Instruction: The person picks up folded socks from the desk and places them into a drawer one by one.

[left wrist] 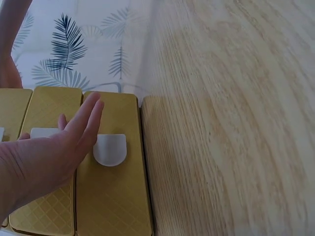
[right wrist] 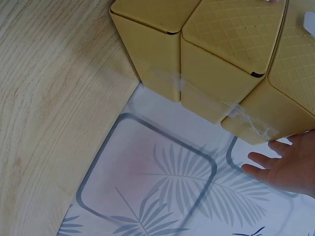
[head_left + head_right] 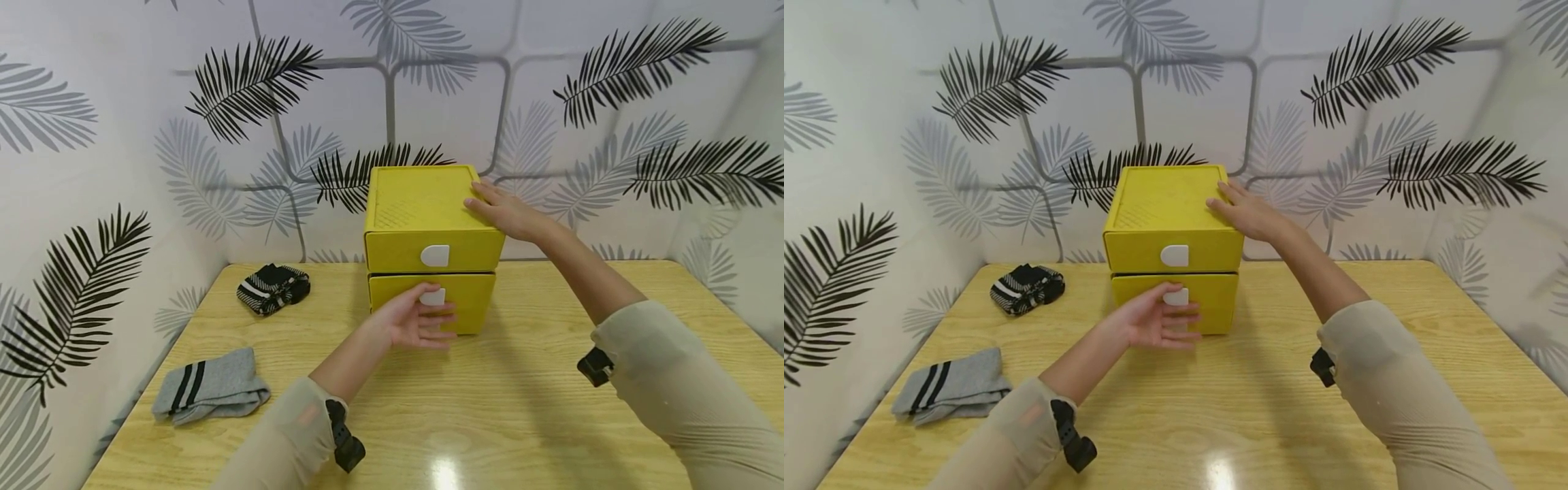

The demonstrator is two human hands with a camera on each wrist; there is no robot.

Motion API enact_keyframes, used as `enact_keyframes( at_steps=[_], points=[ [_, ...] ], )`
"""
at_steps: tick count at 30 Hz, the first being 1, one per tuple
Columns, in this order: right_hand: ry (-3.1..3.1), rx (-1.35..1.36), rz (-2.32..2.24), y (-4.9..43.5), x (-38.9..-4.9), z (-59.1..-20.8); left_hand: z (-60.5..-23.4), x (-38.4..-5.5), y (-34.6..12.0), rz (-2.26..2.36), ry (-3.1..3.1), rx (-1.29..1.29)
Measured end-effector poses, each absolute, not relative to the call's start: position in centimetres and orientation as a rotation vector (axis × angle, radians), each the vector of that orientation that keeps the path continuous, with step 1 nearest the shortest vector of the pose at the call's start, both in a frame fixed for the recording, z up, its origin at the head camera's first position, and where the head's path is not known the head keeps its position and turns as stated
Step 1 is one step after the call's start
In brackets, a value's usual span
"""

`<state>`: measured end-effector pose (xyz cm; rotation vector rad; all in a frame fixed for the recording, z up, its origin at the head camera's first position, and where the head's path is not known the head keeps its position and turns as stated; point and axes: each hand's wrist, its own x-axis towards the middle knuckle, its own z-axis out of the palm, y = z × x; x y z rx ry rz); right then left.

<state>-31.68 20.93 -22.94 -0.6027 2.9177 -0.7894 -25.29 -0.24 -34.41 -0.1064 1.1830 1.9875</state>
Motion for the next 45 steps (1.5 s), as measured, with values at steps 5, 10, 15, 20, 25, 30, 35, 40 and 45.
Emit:
enact_keyframes(
  at_steps=[5, 10, 15, 20, 25, 30, 35, 40, 45],
  points=[
    [2.912, -0.607, -0.801, 21.0, -31.7, -23.0, -34.5, -25.7, -0.1, 1.992, 1.201, -0.113],
    [2.914, -0.609, -0.808, 21.0, -31.8, -23.0, -35.0, -25.8, -0.1, 1.951, 1.259, -0.071],
    [2.911, -0.615, -0.809, 21.0, -31.9, -23.1, -36.5, -25.3, -0.8, 1.894, 1.308, -0.074],
    [2.916, -0.618, -0.805, 21.1, -31.8, -23.0, -37.9, -24.9, -1.1, 1.882, 1.286, -0.213],
    [2.911, -0.619, -0.812, 21.1, -31.8, -23.0, -38.5, -24.8, -0.7, 1.900, 1.239, -0.249],
    [2.906, -0.619, -0.818, 21.0, -31.7, -23.0, -38.8, -25.2, -0.3, 1.953, 1.197, -0.322],
    [2.920, -0.627, -0.785, 21.1, -31.5, -23.0, -38.8, -25.3, -0.1, 1.985, 1.182, -0.369],
    [2.955, -0.622, -0.675, 21.1, -31.6, -22.8, -38.9, -25.1, 0.0, 2.001, 1.171, -0.390],
    [2.985, -0.560, -0.507, 20.9, -31.6, -22.5, -39.0, -24.6, 0.0, 2.023, 1.166, -0.407]
  ],
)
